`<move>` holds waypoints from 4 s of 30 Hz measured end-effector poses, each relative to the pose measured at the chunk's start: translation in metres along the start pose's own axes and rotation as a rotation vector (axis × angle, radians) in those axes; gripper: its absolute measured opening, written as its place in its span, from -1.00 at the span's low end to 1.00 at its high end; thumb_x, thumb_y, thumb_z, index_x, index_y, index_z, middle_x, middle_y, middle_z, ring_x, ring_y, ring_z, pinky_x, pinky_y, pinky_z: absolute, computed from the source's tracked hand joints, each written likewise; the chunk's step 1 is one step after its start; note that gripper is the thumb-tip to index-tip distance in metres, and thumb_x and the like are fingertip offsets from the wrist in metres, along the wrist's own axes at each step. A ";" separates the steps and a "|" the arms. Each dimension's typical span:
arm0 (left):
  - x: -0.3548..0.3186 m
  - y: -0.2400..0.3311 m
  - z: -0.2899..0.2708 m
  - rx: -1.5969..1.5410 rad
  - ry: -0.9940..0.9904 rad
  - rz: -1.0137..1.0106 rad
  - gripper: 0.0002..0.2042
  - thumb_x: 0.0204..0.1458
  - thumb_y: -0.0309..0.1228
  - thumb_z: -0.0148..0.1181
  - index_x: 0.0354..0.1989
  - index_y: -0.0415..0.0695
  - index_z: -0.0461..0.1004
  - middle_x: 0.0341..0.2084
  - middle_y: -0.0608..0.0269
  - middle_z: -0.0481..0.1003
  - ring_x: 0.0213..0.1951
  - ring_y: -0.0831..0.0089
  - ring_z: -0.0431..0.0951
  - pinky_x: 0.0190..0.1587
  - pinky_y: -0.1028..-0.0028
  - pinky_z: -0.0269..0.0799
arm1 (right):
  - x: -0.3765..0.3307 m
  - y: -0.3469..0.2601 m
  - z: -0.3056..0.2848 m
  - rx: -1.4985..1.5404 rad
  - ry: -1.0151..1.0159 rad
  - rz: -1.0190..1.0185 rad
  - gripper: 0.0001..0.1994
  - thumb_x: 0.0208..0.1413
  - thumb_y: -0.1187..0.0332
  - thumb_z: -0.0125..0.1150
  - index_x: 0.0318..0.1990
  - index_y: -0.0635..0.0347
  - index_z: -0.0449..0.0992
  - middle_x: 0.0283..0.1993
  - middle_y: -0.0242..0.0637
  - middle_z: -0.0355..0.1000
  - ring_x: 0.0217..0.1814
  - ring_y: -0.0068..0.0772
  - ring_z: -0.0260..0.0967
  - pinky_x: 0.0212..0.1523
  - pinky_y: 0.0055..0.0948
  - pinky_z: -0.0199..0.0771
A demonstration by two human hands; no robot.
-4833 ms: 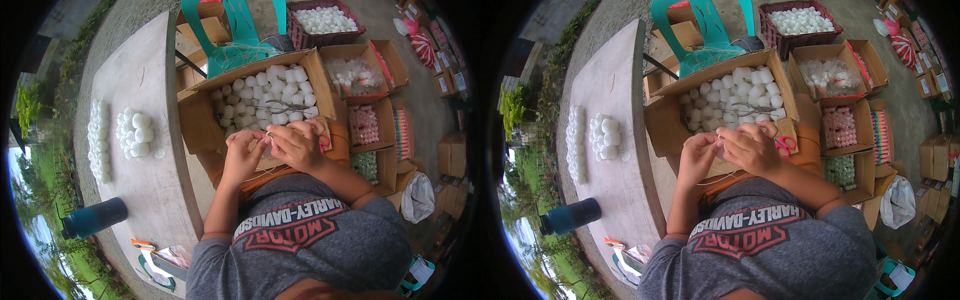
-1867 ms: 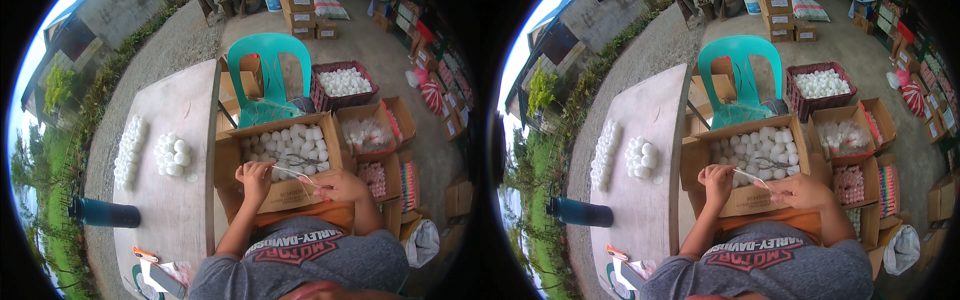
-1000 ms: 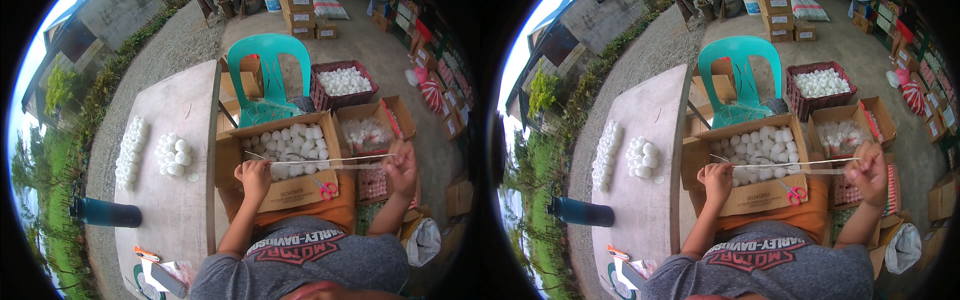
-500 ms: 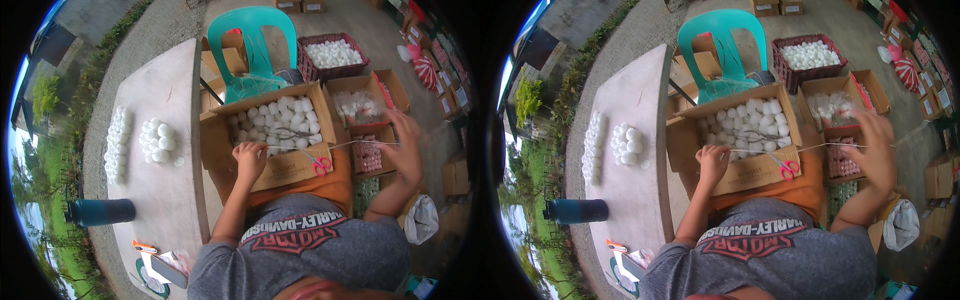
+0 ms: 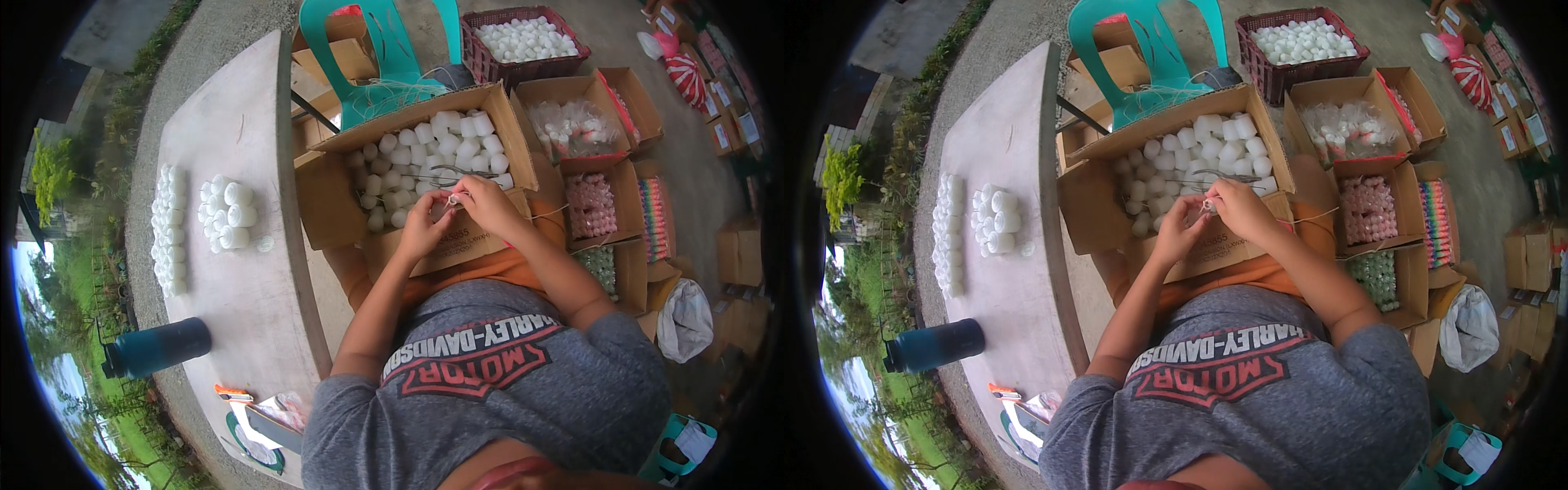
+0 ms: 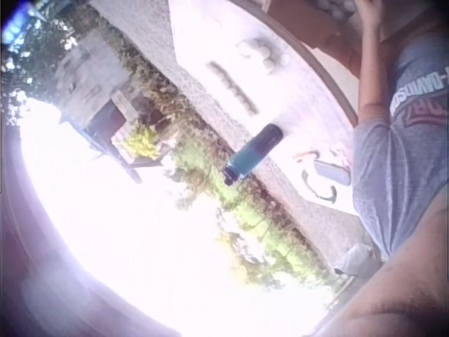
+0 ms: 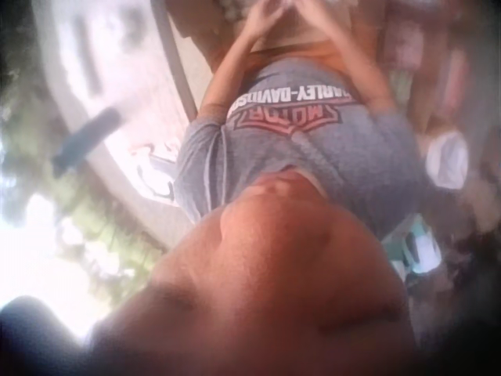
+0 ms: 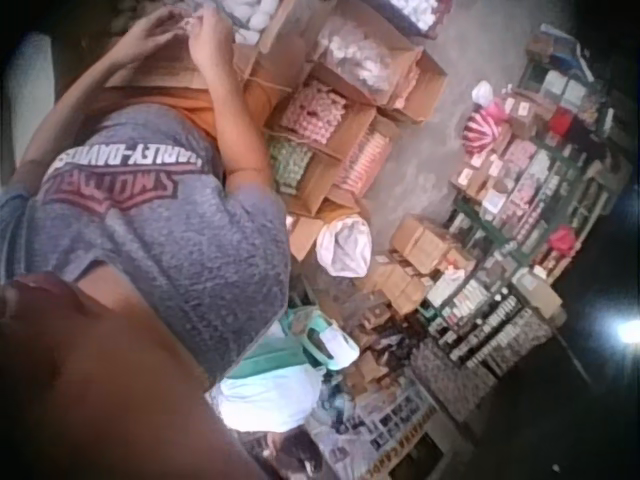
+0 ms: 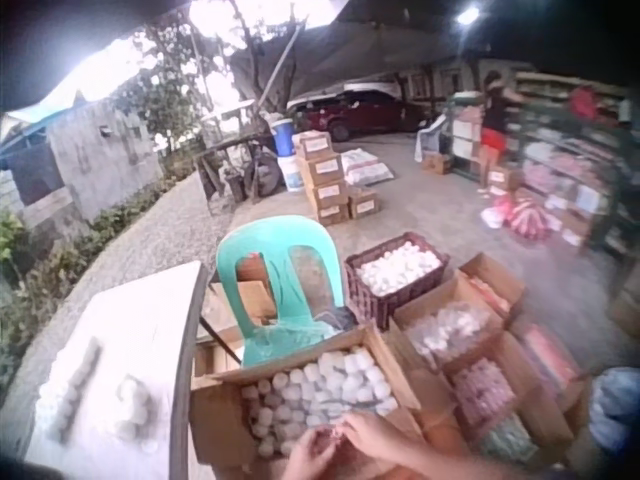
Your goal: The person uses pliers to insert wicks into small white cylindrical candles and then ties a string around each candle. The person handles candles one at a time from a cardboard box and places finished units on a nearby table.
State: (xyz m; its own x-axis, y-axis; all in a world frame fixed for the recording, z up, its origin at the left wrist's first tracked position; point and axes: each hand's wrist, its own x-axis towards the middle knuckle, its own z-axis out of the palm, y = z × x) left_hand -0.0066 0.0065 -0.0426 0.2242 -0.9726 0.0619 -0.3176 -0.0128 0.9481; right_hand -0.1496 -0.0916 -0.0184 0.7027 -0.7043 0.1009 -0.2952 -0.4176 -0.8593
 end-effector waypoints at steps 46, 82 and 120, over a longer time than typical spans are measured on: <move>-0.002 0.012 0.014 0.079 0.065 0.110 -0.86 0.07 -0.41 0.10 -0.31 -0.23 0.43 -0.38 0.08 0.44 -0.33 0.19 0.45 -0.22 0.39 0.35 | -0.005 0.006 -0.033 0.175 -0.019 0.247 -0.91 0.01 0.47 0.19 -0.42 0.30 0.44 -0.47 -0.29 0.43 -0.48 -0.59 0.35 -0.43 -0.54 0.35; -0.003 0.013 -0.035 -0.915 -0.199 -0.377 -0.48 0.05 -0.57 -0.05 0.25 -0.15 0.13 0.25 0.15 0.11 0.18 0.17 0.26 0.01 0.23 0.41 | -0.062 0.002 -0.051 0.150 -0.318 0.317 -0.70 0.00 0.41 0.21 -0.12 0.26 0.33 -0.40 -0.23 0.44 -0.37 -0.31 0.42 -0.35 -0.42 0.41; 0.001 0.056 -0.059 -0.247 -0.423 -0.095 -0.71 0.12 -0.48 0.06 0.03 -0.17 0.35 -0.33 0.30 0.56 -0.14 0.47 0.48 0.02 0.44 0.27 | -0.050 -0.006 -0.028 1.266 -0.068 0.626 -0.71 0.07 0.31 0.12 -0.12 0.33 0.39 0.07 -0.11 0.33 0.12 -0.18 0.27 0.18 -0.34 0.23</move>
State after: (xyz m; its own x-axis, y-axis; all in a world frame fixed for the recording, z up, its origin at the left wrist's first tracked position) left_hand 0.0300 0.0183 0.0287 -0.1680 -0.9794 -0.1120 -0.0752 -0.1006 0.9921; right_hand -0.2015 -0.0698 -0.0046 0.7141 -0.5343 -0.4522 0.1812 0.7651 -0.6178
